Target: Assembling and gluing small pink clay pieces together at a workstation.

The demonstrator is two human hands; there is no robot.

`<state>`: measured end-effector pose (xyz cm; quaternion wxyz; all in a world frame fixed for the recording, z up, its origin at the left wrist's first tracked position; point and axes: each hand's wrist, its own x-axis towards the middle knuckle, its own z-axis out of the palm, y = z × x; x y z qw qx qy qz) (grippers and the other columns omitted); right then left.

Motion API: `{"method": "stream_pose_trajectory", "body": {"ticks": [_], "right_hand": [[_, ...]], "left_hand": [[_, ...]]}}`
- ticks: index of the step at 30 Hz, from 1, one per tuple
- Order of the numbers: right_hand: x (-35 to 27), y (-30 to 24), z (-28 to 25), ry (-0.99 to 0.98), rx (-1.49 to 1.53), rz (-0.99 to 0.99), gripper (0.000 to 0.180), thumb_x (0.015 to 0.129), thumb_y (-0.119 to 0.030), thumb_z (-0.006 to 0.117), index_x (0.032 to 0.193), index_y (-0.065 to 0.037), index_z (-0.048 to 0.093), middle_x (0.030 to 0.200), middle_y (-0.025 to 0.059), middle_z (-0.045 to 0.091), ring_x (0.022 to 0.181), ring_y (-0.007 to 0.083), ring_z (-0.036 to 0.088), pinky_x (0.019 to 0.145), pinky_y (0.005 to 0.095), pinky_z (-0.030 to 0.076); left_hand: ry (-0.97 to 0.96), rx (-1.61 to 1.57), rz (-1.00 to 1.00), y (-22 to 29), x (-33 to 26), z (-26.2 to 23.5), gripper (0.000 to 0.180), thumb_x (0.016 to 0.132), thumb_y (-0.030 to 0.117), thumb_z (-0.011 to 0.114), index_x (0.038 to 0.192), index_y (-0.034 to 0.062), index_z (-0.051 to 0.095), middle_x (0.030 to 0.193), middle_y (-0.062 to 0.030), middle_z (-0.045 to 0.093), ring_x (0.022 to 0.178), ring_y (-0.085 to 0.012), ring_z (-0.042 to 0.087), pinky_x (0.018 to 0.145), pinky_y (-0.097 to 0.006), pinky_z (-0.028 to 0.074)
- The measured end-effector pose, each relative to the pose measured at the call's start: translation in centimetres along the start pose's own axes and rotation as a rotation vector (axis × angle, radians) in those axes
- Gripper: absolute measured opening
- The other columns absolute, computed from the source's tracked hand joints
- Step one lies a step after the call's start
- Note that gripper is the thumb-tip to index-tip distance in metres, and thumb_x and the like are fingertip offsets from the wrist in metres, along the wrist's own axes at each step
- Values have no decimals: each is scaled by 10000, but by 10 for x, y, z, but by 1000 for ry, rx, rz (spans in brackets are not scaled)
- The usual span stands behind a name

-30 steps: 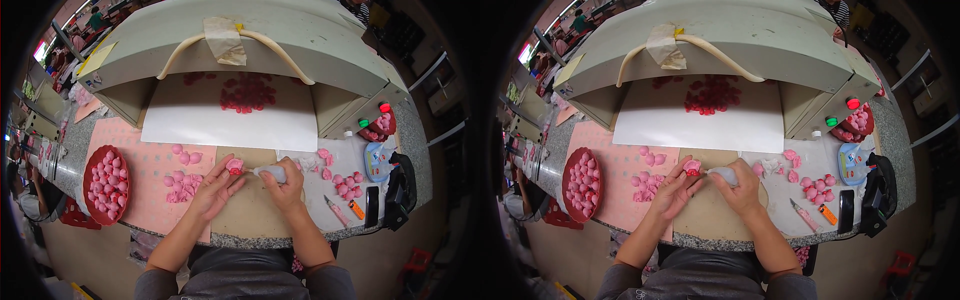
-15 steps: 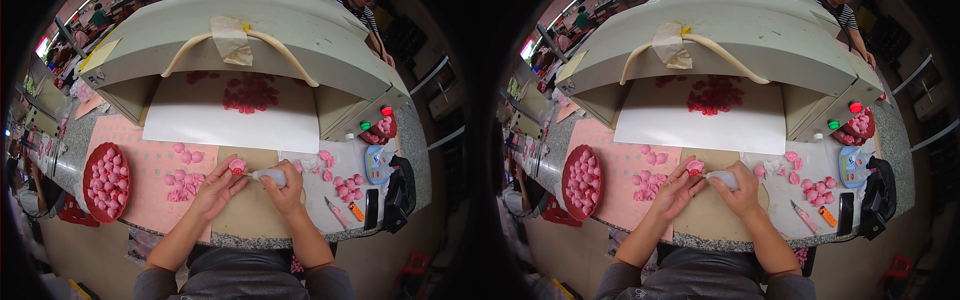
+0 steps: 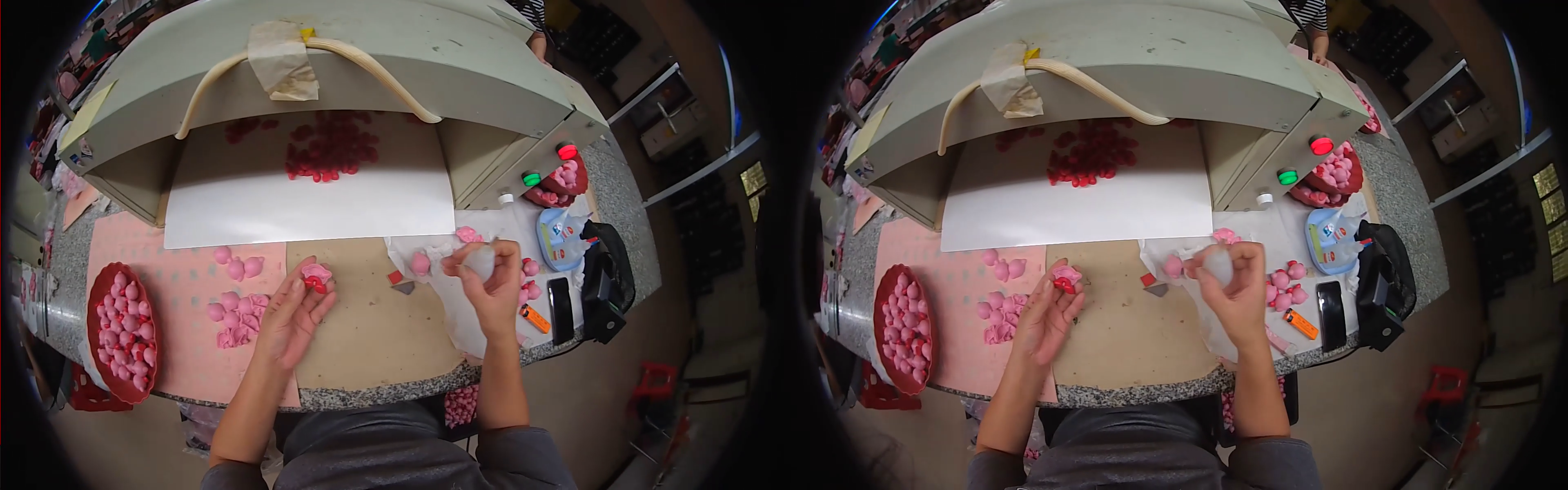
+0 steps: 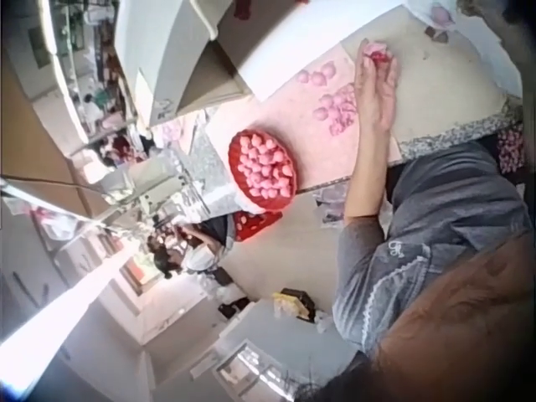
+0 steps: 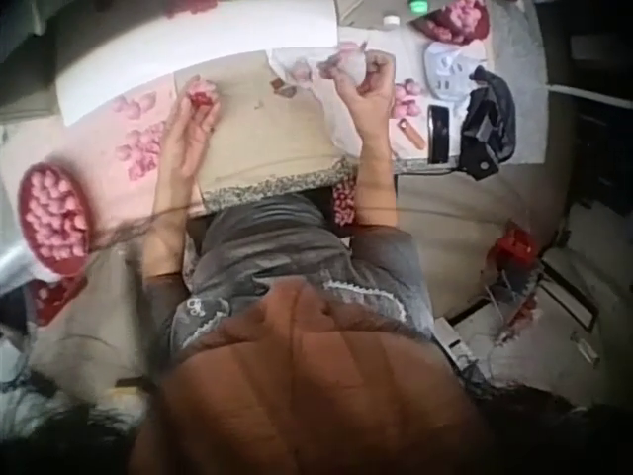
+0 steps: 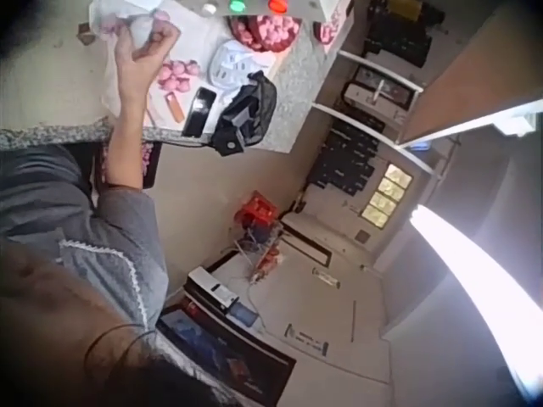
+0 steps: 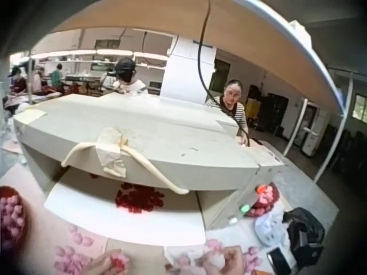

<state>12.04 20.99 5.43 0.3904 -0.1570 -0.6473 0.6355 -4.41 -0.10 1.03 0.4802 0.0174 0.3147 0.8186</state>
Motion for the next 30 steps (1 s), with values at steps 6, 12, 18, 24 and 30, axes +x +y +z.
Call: {"method": "stream_pose_trajectory", "body": {"ticks": [6,12,18,24,30], "right_hand": [[-18,-3,-74,202,-277,262,215,799,42,601,923,-47,449,837,53,547,746,136,574,606,244,481],[-10,4,-56,-86,-1088,-44,255,691,2,688,929,-13,599,889,93,590,829,237,586,746,311,463],[-21,-4,-26,-176,-860,229,245,732,-64,696,959,-25,615,899,97,619,847,249,597,761,308,472],[-28,16,30,-599,-594,195,242,755,-87,698,976,-29,619,934,88,610,872,223,597,768,285,472],[-26,20,35,-532,-777,76,330,709,12,673,1028,-35,604,982,98,579,912,245,584,772,309,480]], "left_hand": [[-11,-27,-16,0,3,0,447,934,206,493,1322,21,374,1111,-96,575,989,-182,590,897,-322,492],[19,-24,7,1,2,-4,448,935,214,493,1320,20,374,1097,-87,579,973,-174,593,882,-312,503],[14,-6,11,0,2,0,427,939,218,485,1307,20,397,1095,-80,581,956,-161,594,890,-317,495],[-3,-7,-7,1,2,-3,414,937,227,489,1294,29,420,1118,-81,579,953,-149,589,899,-329,485],[-27,-52,-15,4,0,-5,406,931,233,502,1281,38,435,1148,-91,569,953,-145,588,900,-332,485]]}}
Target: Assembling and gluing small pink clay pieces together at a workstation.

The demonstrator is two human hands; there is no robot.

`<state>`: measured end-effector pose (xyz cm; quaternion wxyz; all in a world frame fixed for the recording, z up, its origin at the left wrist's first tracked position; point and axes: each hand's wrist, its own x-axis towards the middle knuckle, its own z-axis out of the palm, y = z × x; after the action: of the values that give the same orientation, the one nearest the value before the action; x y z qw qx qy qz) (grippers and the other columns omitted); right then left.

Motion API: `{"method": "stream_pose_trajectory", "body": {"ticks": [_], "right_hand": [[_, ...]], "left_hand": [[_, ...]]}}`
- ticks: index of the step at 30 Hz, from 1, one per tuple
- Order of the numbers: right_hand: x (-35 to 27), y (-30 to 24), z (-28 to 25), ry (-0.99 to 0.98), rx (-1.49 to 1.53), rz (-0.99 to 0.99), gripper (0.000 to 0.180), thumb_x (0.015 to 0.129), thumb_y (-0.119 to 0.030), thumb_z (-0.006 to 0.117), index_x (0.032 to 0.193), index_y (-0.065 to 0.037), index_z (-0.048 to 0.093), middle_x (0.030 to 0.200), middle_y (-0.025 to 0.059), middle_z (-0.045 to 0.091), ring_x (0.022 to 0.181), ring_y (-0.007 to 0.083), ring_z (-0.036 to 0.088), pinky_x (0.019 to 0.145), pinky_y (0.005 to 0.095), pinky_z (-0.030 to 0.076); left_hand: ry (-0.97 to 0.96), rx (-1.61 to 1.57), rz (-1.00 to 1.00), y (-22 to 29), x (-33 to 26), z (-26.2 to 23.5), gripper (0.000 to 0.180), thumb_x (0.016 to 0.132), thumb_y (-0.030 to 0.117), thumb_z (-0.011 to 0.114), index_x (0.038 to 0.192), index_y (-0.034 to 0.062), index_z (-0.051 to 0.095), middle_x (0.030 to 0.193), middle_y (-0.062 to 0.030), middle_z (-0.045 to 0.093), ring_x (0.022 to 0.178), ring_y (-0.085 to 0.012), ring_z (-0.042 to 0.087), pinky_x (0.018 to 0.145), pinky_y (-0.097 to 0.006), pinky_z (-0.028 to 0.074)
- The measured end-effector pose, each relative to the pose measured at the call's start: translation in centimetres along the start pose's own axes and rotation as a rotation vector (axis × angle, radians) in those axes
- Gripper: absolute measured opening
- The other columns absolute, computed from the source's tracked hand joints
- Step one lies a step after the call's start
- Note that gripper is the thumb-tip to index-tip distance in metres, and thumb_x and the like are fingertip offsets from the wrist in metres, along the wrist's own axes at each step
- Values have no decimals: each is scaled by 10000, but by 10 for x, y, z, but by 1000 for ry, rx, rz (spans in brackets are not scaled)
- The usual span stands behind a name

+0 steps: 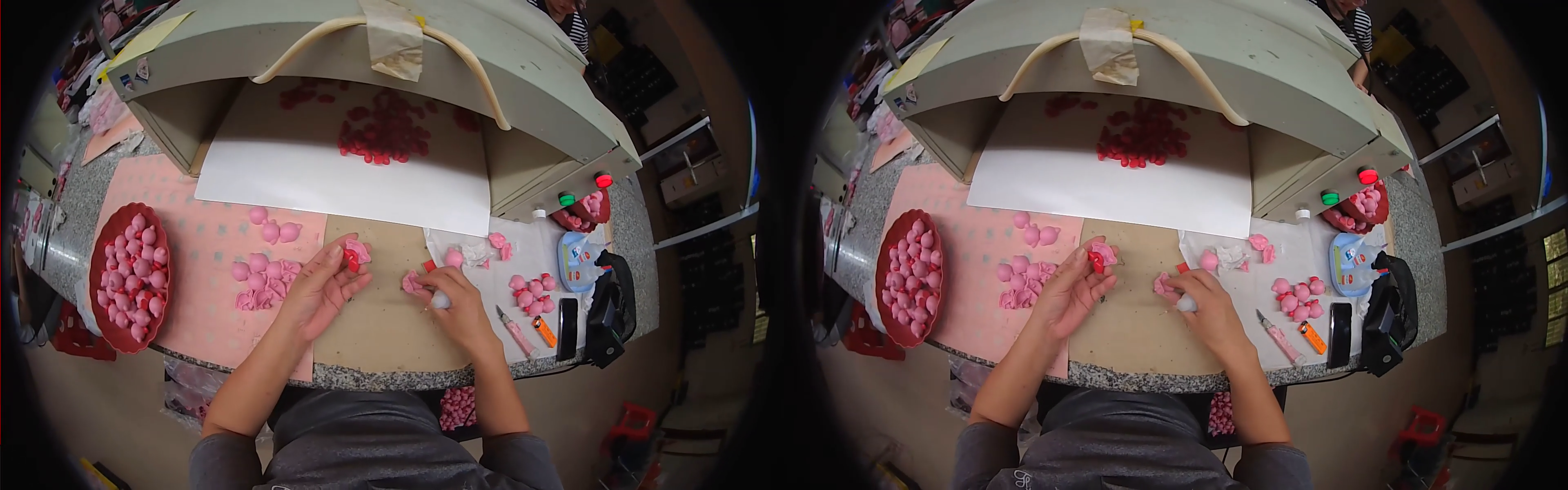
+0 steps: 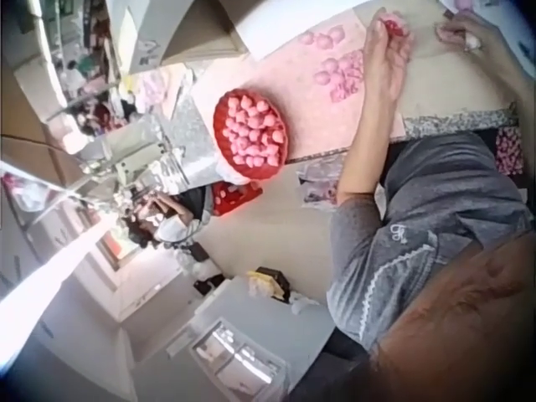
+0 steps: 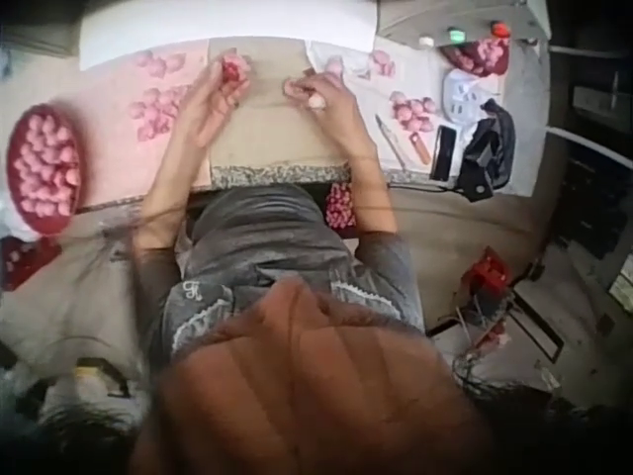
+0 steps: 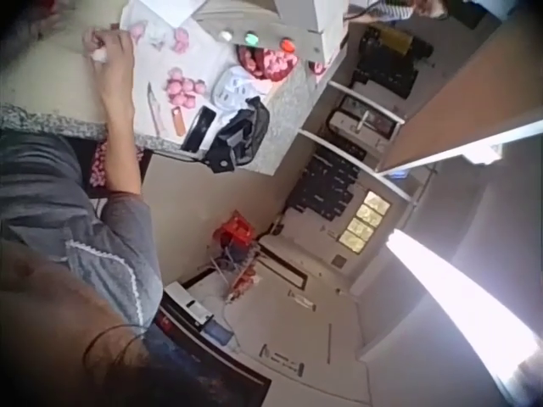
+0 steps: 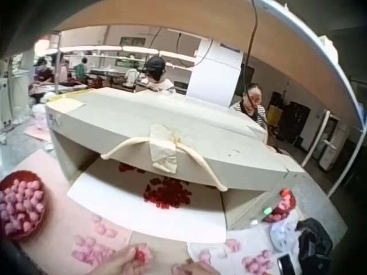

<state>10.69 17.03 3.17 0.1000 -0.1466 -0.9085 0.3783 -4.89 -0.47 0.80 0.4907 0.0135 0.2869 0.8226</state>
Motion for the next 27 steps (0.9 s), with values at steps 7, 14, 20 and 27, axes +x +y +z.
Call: {"method": "stream_pose_trajectory", "body": {"ticks": [7,14,20,27], "right_hand": [[10,-7,12,8,-99,-193,300,726,-38,697,1015,-55,616,972,95,582,855,229,596,721,312,489],[14,-23,11,-211,108,138,220,806,-201,676,940,-35,621,797,101,632,729,170,606,658,278,466],[23,-34,-2,-220,-75,374,207,818,-193,657,922,-19,615,786,105,637,737,161,604,681,274,464],[22,-21,9,26,18,-57,241,781,-57,661,1013,-23,608,969,111,603,890,191,593,769,279,467]], "left_hand": [[-1,-16,13,2,0,-4,412,929,245,506,1278,37,436,1152,-92,565,938,-138,587,887,-320,493],[17,-14,5,3,-1,-2,416,933,247,499,1283,33,429,1092,-70,580,914,-136,589,890,-323,491],[-10,-60,21,5,-1,-8,415,935,245,496,1284,30,431,1073,-57,585,917,-132,584,897,-329,488],[-40,-24,-7,3,0,-2,416,935,265,491,1280,37,444,1105,-58,581,943,-132,577,893,-326,493]]}}
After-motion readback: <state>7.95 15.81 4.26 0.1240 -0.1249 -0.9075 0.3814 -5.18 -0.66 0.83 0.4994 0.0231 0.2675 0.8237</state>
